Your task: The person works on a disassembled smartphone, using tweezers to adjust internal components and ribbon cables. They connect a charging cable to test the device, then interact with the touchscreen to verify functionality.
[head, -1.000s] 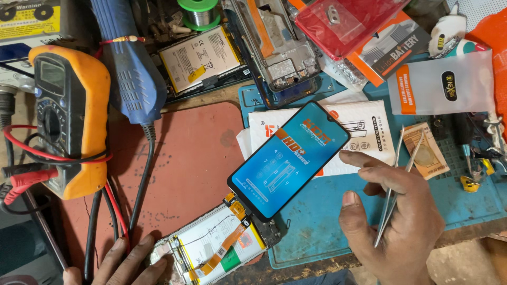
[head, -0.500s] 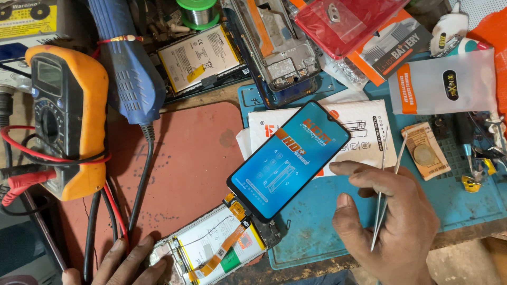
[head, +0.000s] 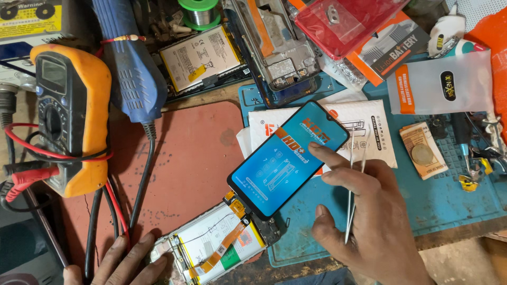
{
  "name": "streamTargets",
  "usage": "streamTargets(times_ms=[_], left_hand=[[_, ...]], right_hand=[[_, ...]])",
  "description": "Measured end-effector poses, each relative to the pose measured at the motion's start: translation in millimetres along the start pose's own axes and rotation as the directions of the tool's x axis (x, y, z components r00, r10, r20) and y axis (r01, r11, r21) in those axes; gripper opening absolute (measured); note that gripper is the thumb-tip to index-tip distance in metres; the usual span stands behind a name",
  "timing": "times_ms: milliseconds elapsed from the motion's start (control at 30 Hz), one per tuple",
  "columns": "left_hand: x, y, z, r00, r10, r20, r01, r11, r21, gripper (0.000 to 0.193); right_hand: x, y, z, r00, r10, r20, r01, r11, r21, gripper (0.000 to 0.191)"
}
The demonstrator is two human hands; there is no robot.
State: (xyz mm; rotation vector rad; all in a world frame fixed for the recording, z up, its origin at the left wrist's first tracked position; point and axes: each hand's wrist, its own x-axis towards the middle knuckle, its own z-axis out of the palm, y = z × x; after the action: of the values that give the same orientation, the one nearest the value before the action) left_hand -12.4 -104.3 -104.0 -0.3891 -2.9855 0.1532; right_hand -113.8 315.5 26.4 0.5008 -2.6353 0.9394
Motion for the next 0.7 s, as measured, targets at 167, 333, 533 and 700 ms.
streamTargets(times_ms=[167, 333, 533, 700], left_hand=[[-1.4, 0.3, 2.6, 1.000, -0.015, 0.011, 0.015, 1.000, -0.007, 0.034], [-1.3, 1.9, 2.5, 1.000, -0.021, -0.001, 0.021, 1.000, -0.019, 0.033], [-0.4, 3.1, 1.8, 1.000, -0.011, -0.029, 0.010, 0.999, -0.031, 0.031], [0.3, 1.9, 3.1, 0.999, -0.014, -0.036, 0.013, 0.999, -0.033, 0.031]], right_hand=[[-5.8, 1.3, 1.9, 0.985, 0.063, -0.162, -0.062, 0.998, 0.012, 0.041], [-9.9, 4.2, 1.9, 0.979, 0.083, -0.185, -0.084, 0.996, 0.002, 0.036], [-9.6, 4.0, 2.1, 0.992, 0.086, -0.092, -0.089, 0.996, -0.022, 0.043], [-7.8, 3.0, 2.4, 0.990, 0.048, -0.135, -0.048, 0.999, 0.003, 0.045]])
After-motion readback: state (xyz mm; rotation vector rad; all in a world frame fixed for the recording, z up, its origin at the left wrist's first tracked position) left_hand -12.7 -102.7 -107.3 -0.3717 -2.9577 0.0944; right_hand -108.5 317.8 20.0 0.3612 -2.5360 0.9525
